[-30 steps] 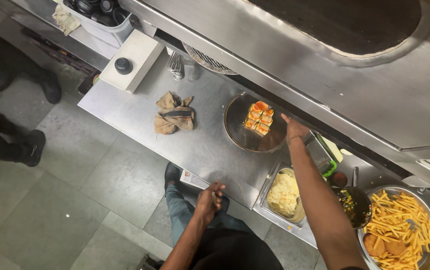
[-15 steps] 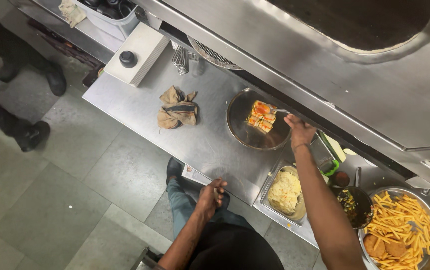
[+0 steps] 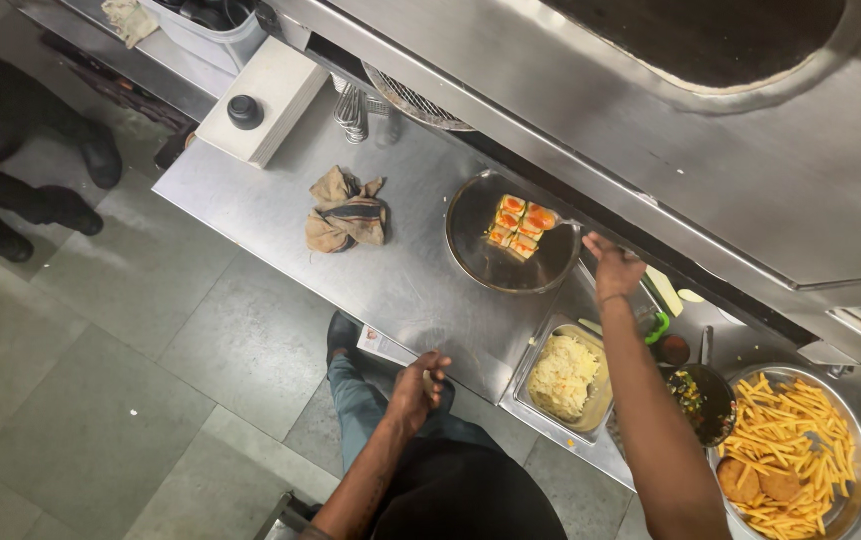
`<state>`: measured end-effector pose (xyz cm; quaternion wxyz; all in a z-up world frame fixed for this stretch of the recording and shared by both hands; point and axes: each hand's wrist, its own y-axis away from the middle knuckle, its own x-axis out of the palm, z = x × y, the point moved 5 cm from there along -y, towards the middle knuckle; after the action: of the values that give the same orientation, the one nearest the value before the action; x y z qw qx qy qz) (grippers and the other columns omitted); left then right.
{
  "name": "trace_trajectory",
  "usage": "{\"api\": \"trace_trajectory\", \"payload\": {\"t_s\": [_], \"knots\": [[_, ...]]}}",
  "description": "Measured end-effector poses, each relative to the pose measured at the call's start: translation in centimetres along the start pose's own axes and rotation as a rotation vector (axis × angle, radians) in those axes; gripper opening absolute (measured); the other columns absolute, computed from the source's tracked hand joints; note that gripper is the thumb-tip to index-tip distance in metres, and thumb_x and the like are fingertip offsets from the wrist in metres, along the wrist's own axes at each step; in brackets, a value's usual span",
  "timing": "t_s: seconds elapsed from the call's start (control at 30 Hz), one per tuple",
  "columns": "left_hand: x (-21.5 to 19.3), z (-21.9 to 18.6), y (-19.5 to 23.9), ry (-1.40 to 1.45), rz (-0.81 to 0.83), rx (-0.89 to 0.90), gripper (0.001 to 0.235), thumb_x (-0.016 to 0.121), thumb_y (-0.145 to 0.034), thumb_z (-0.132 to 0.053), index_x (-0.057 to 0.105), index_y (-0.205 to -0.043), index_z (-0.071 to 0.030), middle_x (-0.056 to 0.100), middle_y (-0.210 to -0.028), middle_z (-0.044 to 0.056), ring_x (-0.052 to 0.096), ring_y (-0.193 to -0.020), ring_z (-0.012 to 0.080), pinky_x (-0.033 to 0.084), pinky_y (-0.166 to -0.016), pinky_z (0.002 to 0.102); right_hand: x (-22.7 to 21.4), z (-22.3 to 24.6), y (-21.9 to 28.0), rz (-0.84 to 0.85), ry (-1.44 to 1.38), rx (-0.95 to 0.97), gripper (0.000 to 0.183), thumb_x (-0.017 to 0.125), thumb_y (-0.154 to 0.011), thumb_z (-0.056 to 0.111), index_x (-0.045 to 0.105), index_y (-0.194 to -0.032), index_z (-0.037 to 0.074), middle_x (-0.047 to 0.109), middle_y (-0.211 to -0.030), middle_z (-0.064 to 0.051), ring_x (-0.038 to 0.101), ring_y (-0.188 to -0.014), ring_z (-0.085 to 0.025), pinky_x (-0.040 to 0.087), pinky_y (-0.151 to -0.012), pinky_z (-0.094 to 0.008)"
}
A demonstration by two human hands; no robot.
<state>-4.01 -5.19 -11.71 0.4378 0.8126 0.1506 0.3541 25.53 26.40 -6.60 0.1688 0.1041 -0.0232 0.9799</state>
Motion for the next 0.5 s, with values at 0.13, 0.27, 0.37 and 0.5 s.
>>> {"api": "trace_trajectory", "payload": {"t_s": [0.13,0.27,0.37,0.5], "knots": [[0.4,-0.1,0.0,-0.01,0.018,-0.002,0.032,0.067,-0.091,-0.04,0.074,-0.095,-0.009,0.053,-0.073,-0.003,0.047,-0.058,0.0085,0.037,-0.049,0.024,0.5,0.8,0.8,0.076,0.008,-0.049,0.023,0.066,-0.092,-0.011,0.063,-0.114,-0.007,0.071,-0.101,-0.016,0.074,-0.088,-0.023,0.069,-0.08,-0.039],[0.4,0.0,0.0,-0.016,0.017,0.009,0.032,0.067,-0.091,-0.04,0.073,-0.096,-0.009,0.054,-0.073,-0.003,0.047,-0.059,0.0087,0.037,-0.049,0.024,0.1,0.3,0.8,0.061,0.03,-0.047,0.018,0.067,-0.093,-0.009,0.067,-0.112,-0.006,0.072,-0.099,-0.016,0.073,-0.087,-0.022,0.069,-0.081,-0.039],[0.1,0.0,-0.2,-0.011,0.016,0.016,0.03,0.067,-0.091,-0.038,0.072,-0.095,-0.009,0.053,-0.072,-0.003,0.047,-0.058,0.0088,0.037,-0.048,0.025,0.1,-0.1,0.8,0.095,0.033,-0.032,0.012,0.069,-0.096,-0.006,0.07,-0.107,-0.008,0.073,-0.101,-0.018,0.075,-0.088,-0.022,0.069,-0.084,-0.04],[0.0,0.4,-0.3,-0.002,0.036,0.01,0.032,0.067,-0.092,-0.04,0.072,-0.096,-0.009,0.053,-0.072,-0.003,0.046,-0.057,0.0089,0.037,-0.048,0.024,1.4,0.0,2.2,0.182,0.018,-0.046,0.012,0.068,-0.101,0.003,0.07,-0.102,-0.008,0.074,-0.101,-0.016,0.075,-0.088,-0.021,0.066,-0.086,-0.04]]}}
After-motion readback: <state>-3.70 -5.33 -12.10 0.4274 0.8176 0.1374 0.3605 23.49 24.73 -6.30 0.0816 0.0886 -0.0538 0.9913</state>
